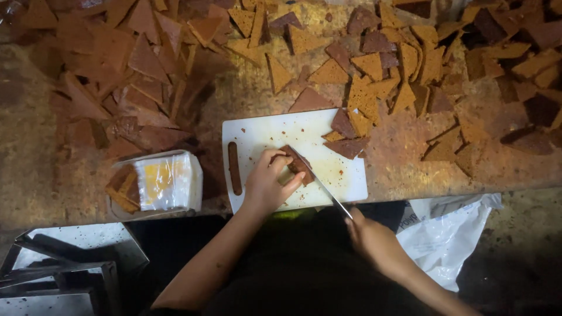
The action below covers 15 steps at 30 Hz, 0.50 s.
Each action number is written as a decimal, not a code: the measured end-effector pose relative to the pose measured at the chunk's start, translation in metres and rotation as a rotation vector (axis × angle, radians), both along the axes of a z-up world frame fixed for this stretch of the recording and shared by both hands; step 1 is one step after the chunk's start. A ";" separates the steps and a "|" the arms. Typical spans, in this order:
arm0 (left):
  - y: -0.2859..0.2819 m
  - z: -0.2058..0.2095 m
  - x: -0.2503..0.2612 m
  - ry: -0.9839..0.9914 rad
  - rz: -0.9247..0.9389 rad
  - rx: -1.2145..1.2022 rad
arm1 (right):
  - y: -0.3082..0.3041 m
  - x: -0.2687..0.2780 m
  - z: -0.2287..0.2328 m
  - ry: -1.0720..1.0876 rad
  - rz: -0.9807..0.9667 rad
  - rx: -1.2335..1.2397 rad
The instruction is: Cutting triangular food pieces into smaller portions on a cutting board using a knife
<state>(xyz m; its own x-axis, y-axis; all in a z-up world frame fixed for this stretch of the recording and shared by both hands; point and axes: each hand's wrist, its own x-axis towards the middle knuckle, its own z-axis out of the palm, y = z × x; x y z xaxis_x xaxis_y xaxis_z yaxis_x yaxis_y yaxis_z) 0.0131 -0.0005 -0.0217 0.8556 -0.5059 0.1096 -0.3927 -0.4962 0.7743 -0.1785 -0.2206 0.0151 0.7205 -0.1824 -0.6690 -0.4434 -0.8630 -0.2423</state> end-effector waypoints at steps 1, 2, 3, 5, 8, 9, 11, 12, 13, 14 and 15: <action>0.000 -0.001 -0.002 0.002 0.000 0.001 | -0.001 0.001 0.004 0.002 0.000 0.001; -0.002 -0.003 -0.003 -0.060 0.043 -0.028 | -0.002 0.004 0.008 0.033 -0.005 0.003; -0.003 -0.004 -0.004 -0.122 0.085 -0.056 | -0.004 0.007 0.011 0.065 -0.010 0.006; -0.005 -0.010 -0.001 -0.137 0.096 -0.054 | 0.006 0.042 0.005 -0.007 -0.016 0.056; -0.004 -0.014 -0.004 -0.149 0.085 -0.066 | 0.028 0.087 0.022 -0.087 -0.031 0.151; -0.003 -0.015 -0.004 -0.159 0.072 -0.078 | 0.035 0.105 0.033 -0.107 -0.029 0.201; -0.004 -0.010 -0.004 -0.168 0.059 -0.078 | 0.029 0.092 0.018 -0.142 -0.006 0.222; -0.003 -0.006 0.002 -0.187 0.046 -0.081 | 0.028 0.091 0.010 -0.188 0.019 0.242; 0.000 -0.009 0.003 -0.198 0.043 -0.076 | 0.023 0.075 0.003 -0.199 0.017 0.247; -0.001 -0.012 0.002 -0.153 0.031 -0.090 | 0.015 0.057 -0.005 -0.064 -0.021 0.177; -0.001 -0.016 0.001 -0.107 0.018 -0.103 | 0.008 0.039 -0.013 0.071 -0.062 0.106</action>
<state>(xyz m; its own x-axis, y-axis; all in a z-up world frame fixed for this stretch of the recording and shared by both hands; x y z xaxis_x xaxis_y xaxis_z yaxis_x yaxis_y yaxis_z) 0.0138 -0.0016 -0.0378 0.8449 -0.4723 0.2511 -0.4676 -0.4242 0.7755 -0.1397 -0.2131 0.0021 0.6606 -0.1502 -0.7356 -0.5139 -0.8047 -0.2972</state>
